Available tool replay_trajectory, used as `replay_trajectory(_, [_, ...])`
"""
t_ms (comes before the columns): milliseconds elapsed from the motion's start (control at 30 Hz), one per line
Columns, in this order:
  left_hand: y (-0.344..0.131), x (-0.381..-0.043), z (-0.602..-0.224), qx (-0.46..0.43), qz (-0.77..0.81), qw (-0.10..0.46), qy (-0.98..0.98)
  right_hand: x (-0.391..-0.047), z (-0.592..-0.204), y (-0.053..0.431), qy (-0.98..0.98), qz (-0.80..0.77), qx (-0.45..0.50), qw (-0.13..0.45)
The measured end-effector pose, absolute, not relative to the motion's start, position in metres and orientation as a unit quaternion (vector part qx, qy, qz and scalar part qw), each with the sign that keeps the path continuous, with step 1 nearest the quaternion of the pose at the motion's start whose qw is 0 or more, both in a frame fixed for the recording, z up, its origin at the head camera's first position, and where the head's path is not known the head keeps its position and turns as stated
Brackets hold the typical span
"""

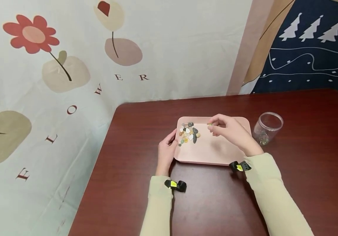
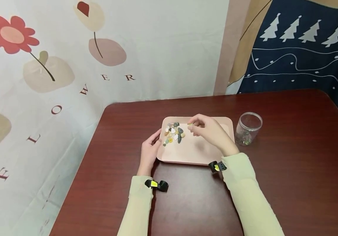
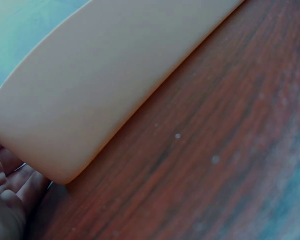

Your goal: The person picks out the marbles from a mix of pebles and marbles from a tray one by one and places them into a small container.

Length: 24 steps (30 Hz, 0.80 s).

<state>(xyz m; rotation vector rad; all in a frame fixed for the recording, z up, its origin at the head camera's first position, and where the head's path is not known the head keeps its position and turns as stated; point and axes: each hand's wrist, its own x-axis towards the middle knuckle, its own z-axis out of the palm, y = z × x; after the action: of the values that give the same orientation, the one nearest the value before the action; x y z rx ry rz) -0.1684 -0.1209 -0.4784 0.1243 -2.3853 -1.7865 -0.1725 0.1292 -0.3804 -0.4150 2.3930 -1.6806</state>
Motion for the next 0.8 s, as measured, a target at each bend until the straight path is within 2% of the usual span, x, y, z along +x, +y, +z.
replay_trajectory(300, [-0.119, -0.167, -0.475, 0.042, -0.598, 0.080, -0.797, -0.147, -0.363, 0.129, 0.797, -0.591, -0.117, 0.042])
replay_trajectory(600, [-0.121, -0.167, -0.481, 0.035, -0.603, 0.083, -0.793, -0.146, -0.370, 0.137, 0.793, -0.594, -0.136, -0.007])
replay_trajectory(800, [-0.122, -0.168, -0.478, 0.037, -0.601, 0.084, -0.794, -0.143, -0.366, 0.148, 0.798, -0.594, -0.099, -0.004])
